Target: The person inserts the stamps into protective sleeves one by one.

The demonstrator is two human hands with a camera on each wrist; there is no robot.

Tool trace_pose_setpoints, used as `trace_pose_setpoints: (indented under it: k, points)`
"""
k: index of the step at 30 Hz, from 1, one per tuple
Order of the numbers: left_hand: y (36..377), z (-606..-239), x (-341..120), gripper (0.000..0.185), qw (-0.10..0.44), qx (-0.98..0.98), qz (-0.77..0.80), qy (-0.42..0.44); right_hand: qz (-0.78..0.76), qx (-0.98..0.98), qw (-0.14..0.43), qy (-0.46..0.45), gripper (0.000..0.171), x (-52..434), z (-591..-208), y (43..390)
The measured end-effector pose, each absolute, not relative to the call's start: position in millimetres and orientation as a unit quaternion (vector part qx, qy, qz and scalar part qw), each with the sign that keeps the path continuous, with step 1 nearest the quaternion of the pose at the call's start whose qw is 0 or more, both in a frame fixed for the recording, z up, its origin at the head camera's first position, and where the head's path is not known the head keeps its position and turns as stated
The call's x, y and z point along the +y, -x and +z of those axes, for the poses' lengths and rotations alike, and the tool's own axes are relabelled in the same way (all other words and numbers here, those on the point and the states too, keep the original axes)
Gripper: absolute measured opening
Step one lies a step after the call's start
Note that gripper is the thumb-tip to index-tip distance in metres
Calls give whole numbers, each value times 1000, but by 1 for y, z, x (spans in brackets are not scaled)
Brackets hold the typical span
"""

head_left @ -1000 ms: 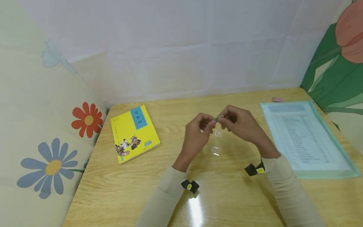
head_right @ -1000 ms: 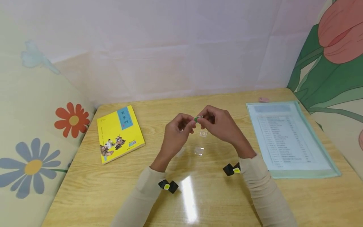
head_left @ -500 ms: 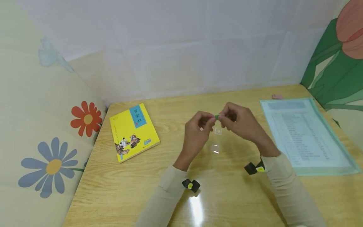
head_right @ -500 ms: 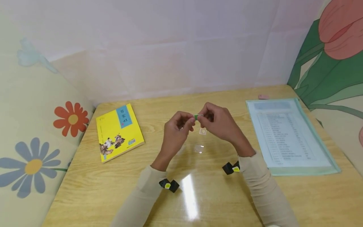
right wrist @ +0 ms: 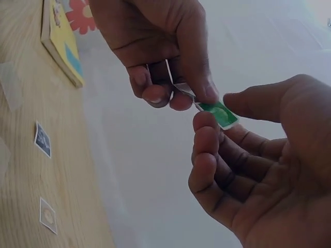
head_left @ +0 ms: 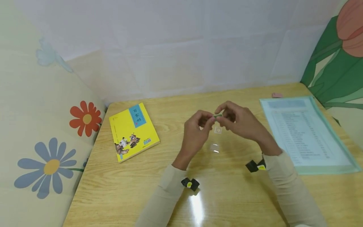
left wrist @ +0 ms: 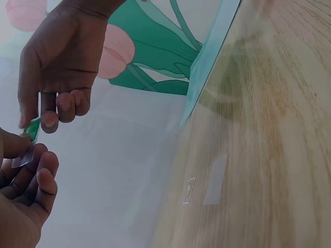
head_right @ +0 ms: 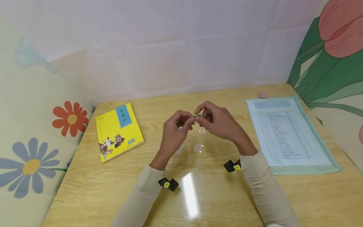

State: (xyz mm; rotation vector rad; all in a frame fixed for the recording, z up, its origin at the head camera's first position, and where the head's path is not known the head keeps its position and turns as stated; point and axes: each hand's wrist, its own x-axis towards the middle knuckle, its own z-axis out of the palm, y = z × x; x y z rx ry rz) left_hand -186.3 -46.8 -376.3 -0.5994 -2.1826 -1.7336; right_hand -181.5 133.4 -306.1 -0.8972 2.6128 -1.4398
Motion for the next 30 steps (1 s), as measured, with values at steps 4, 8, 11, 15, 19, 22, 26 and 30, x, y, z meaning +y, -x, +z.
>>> trace_pose_setpoints:
  k: [4,8,11,15,19,22,26,30]
  points:
    - [187,-376,-48,14,144,-757,-609,190,-459,842,-5,283,13,136,-304,182]
    - [187,-377,-48,15,131,-757,-610,194,-447,847,-27,288,10,132,-306,181]
    - [185,-378,-47,14,122,-757,-612,194,-443,847,-26,292,9,130,-307,180]
    - [181,-374,-46,13,115,-751,-624,183,-446,843,-24,299,7,132,-312,183]
    - [174,-362,-46,14,107,-739,-638,189,-445,839,-36,311,5,133,-325,192]
    - [169,-354,-45,15,105,-734,-643,192,-438,839,-55,320,6,136,-336,200]
    - [174,-361,-45,16,94,-746,-630,197,-426,840,-67,329,7,144,-340,205]
    - [184,-377,-47,20,66,-801,-554,216,-409,861,-36,302,10,163,-341,209]
